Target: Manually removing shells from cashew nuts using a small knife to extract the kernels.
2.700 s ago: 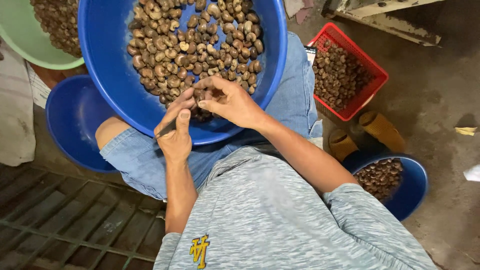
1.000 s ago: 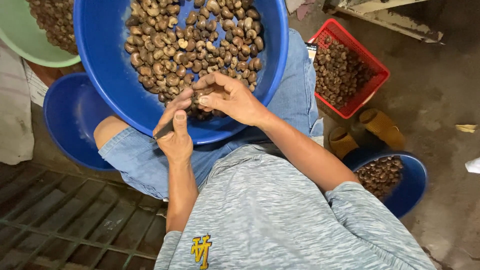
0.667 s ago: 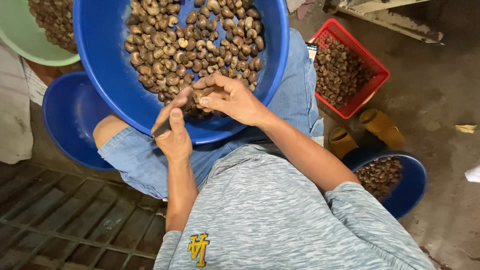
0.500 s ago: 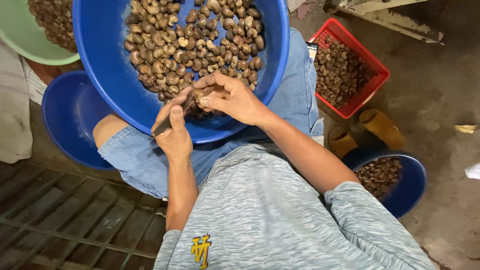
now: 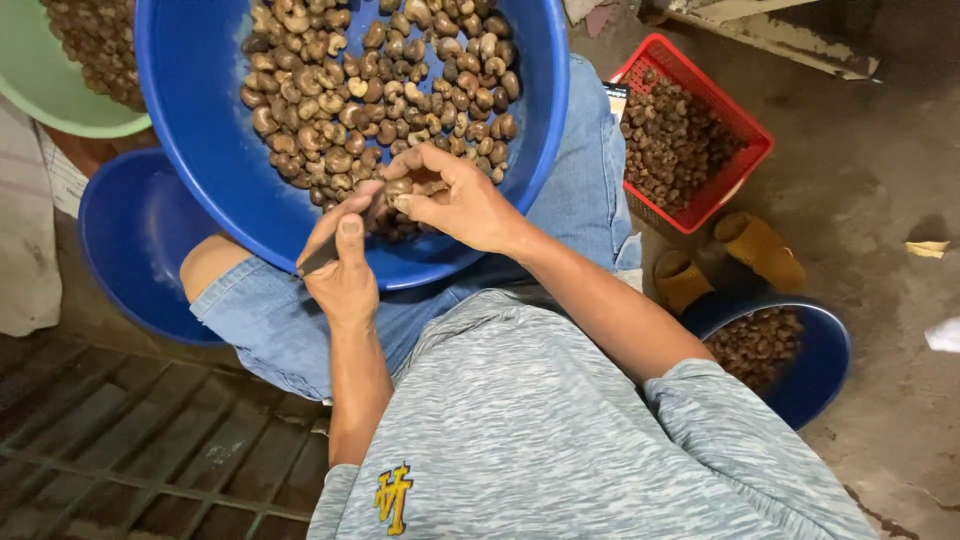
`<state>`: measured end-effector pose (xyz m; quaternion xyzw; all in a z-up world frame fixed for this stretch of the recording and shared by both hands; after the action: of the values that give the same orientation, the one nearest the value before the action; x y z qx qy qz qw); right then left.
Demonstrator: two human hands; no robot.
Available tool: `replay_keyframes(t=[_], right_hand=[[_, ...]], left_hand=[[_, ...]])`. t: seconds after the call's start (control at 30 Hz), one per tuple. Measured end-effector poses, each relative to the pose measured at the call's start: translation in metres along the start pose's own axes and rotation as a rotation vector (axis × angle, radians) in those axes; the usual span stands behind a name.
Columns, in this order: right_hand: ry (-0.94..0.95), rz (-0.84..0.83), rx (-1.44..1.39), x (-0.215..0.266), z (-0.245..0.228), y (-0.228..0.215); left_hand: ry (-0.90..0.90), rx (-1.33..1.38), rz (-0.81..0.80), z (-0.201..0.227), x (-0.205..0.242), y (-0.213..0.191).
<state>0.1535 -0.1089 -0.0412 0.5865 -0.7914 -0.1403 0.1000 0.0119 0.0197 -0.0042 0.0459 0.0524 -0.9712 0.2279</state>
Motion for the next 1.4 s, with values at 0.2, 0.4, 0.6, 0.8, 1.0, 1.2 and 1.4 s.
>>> replay_keyframes(t=[0.2, 0.4, 0.6, 0.8, 1.0, 1.2, 1.4], right_hand=[[-0.105, 0.191, -0.042, 0.007, -0.015, -0.002], [-0.138, 0.558, 0.185, 0.083, -0.067, -0.065], [0.459, 0.931, 0.316, 0.291, 0.072, -0.190], [1.296, 0.995, 0.412, 0.526, 0.129, -0.150], [1.524, 1.069, 0.720, 0.731, 0.216, -0.141], [1.748, 0.589, 1.091, 0.616, 0.187, -0.153], [0.824, 0.900, 0.838, 0.328, 0.031, -0.135]], left_hand=[[-0.011, 0.174, 0.104, -0.011, 0.005, -0.004], [-0.110, 0.414, 0.193, -0.024, 0.012, -0.028], [-0.091, 0.265, 0.106, -0.032, 0.012, -0.026], [-0.123, 0.341, 0.143, -0.040, 0.015, -0.034], [-0.194, 0.287, 0.124, -0.029, 0.008, -0.021], [-0.200, 0.271, 0.114, -0.012, -0.007, -0.021], [-0.119, 0.283, 0.101, -0.013, -0.028, -0.048]])
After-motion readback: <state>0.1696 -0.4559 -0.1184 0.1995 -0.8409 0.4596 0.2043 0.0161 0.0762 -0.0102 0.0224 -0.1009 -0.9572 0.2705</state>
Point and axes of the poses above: each hand's wrist, its own x-axis away from the middle knuckle, its own y-axis out of the palm, z = x × y, the point moved 2 cm from there along -x, towards the middle knuckle, and after that the axes turned 14 degrees about -z, right-handed, at the moved point
